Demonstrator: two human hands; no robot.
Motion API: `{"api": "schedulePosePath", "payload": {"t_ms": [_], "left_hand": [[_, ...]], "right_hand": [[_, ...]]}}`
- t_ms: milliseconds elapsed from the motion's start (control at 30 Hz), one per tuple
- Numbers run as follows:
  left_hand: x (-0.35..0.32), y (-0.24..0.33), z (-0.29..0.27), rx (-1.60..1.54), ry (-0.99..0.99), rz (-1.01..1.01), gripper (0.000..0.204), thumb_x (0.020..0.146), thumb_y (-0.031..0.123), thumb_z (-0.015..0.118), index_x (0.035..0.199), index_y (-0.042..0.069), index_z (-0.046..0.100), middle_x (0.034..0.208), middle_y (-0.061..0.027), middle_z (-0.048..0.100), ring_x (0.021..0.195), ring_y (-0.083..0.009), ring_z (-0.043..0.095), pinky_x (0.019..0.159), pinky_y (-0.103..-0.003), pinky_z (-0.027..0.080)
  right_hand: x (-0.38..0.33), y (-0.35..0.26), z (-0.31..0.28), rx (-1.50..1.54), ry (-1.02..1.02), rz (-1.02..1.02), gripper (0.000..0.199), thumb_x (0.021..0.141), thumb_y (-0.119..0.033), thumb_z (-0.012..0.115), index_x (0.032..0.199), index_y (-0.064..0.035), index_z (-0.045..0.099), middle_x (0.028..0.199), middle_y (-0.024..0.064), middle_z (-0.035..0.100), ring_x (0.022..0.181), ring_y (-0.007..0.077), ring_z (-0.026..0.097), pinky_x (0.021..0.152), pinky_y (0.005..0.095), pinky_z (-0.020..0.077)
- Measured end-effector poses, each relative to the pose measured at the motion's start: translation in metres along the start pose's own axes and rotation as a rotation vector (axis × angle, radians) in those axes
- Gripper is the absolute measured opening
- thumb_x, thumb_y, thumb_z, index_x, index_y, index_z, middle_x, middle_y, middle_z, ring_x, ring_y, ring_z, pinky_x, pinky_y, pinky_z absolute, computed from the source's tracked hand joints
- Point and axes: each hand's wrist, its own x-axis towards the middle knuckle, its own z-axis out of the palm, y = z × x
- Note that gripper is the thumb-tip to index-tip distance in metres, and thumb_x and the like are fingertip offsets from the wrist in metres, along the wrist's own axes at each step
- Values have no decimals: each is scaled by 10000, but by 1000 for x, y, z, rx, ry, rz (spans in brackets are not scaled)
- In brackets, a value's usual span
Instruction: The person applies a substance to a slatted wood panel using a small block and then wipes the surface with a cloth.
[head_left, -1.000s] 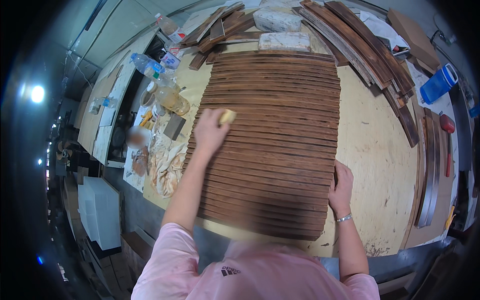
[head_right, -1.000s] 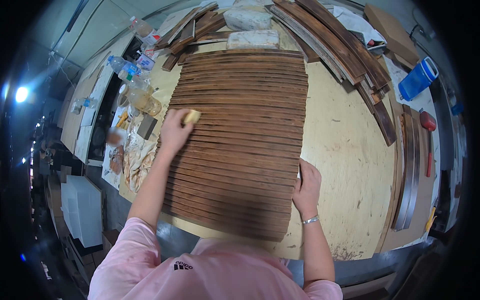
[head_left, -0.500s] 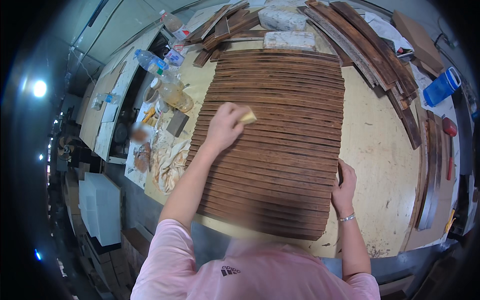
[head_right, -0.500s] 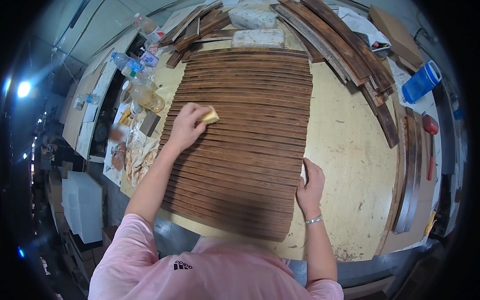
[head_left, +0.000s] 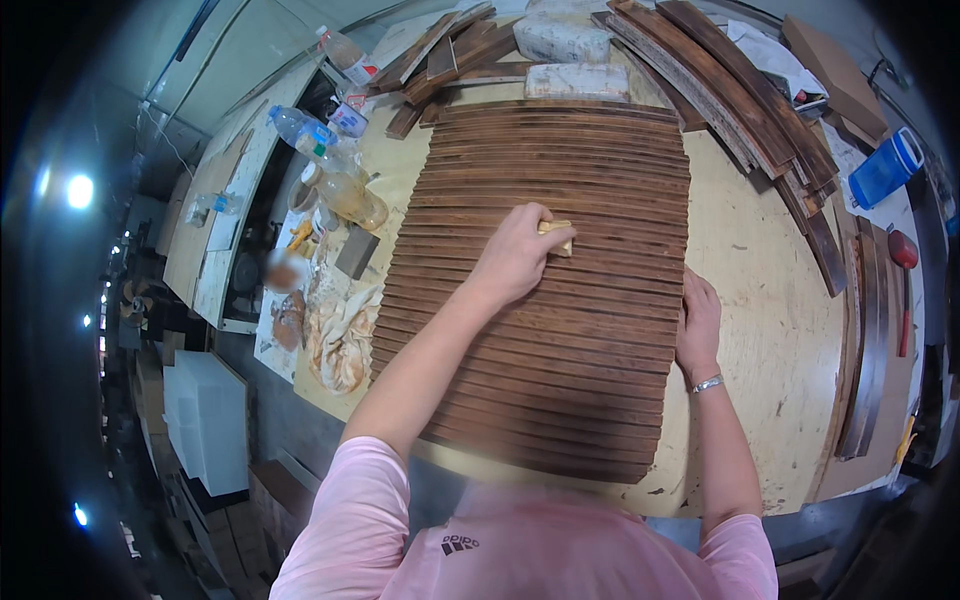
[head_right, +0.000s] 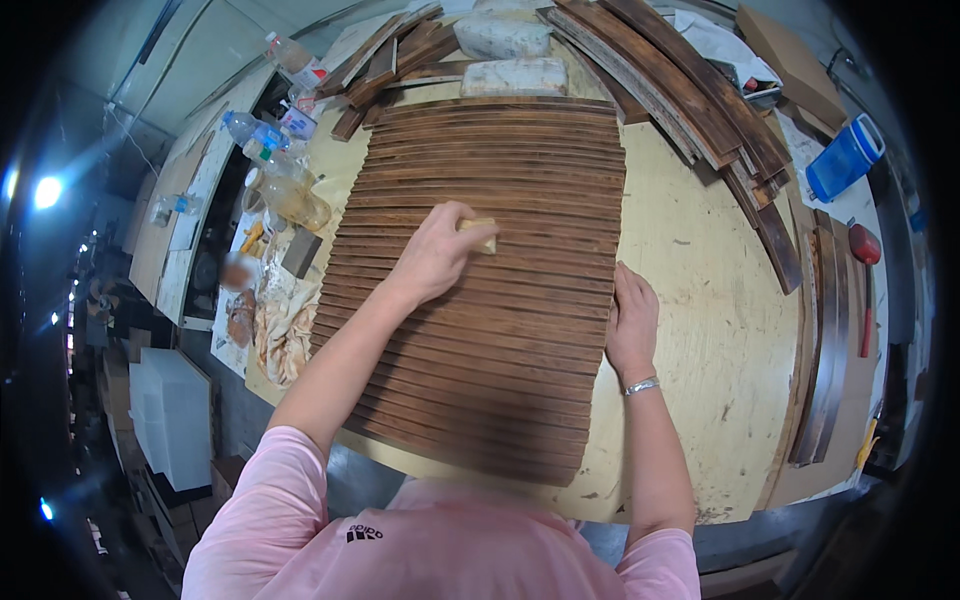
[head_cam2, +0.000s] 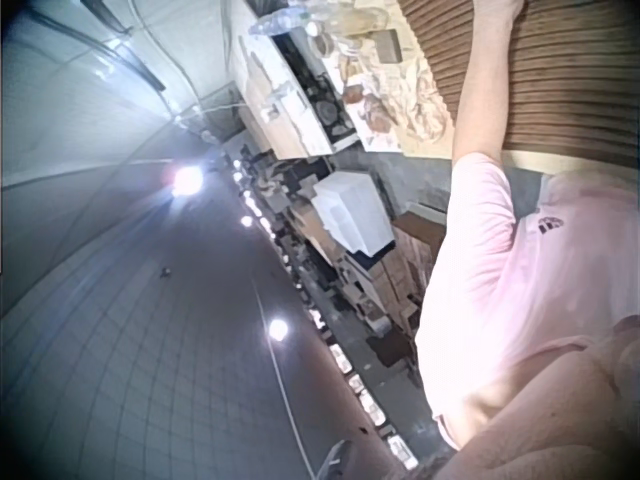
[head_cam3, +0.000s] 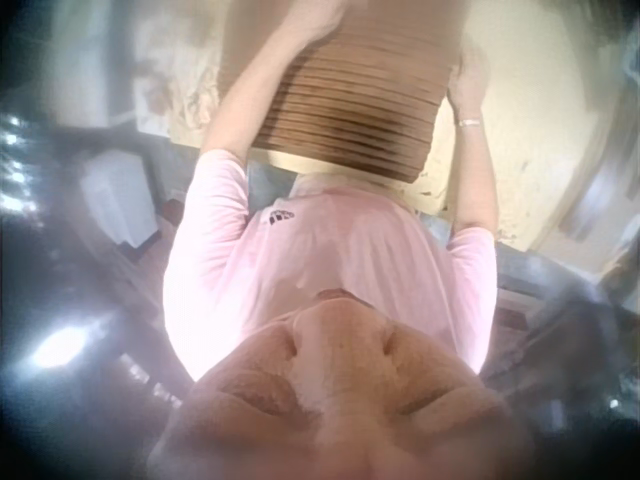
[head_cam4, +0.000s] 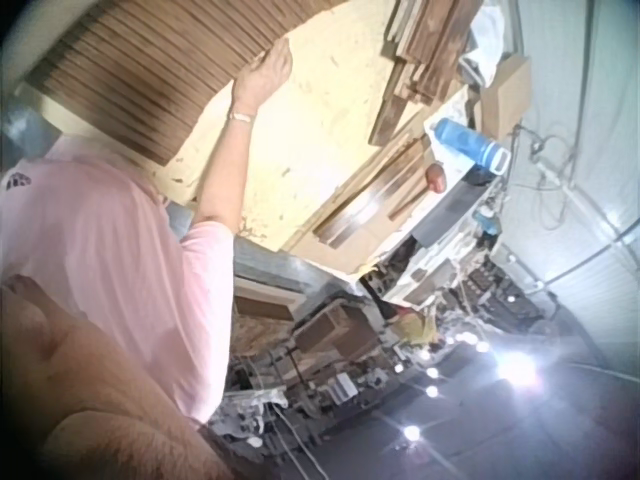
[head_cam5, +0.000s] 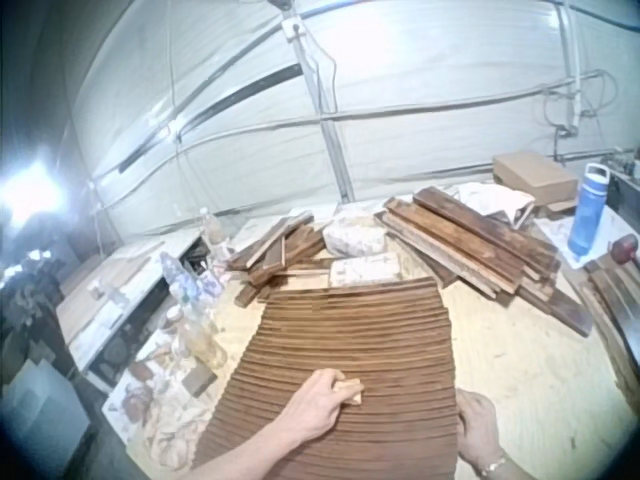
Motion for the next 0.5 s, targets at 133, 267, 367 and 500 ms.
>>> {"api": "schedulePosePath", "payload": {"t_ms": [133,267,367,500], "left_hand": [[-27,-42,-27,161,-23,-150,488,786,-120,583,1169,147,727,1107,-152,593,1067,-351,587,947,-429,500],[-43,-76,-56,233,48,-262,499,763,-103,601,1191,127,719,1152,-151,611,1121,-362,577,988,-439,489],[15,-22,-27,140,88,37,529,778,-86,605,1245,148,693,1262,-152,615,1164,-362,568,1022,-452,480],[63,32,29,-57,-44,255,375,848,-16,662,1173,157,731,1232,-111,641,1166,-316,577,1018,-418,489]], "right_hand": [[0,0,0,6,21,12,567,898,53,544,1453,-65,542,1430,117,587,1316,320,503,1150,426,381],[1,-5,4,-90,98,-5,534,900,32,551,1425,-66,562,1429,108,590,1294,310,516,1143,428,387],[0,-2,4,-117,100,-4,509,900,21,567,1401,-72,578,1431,104,589,1289,303,516,1139,427,391],[1,-5,2,-115,107,45,484,902,6,586,1378,-82,588,1385,114,613,1254,318,538,1105,432,417]]}}
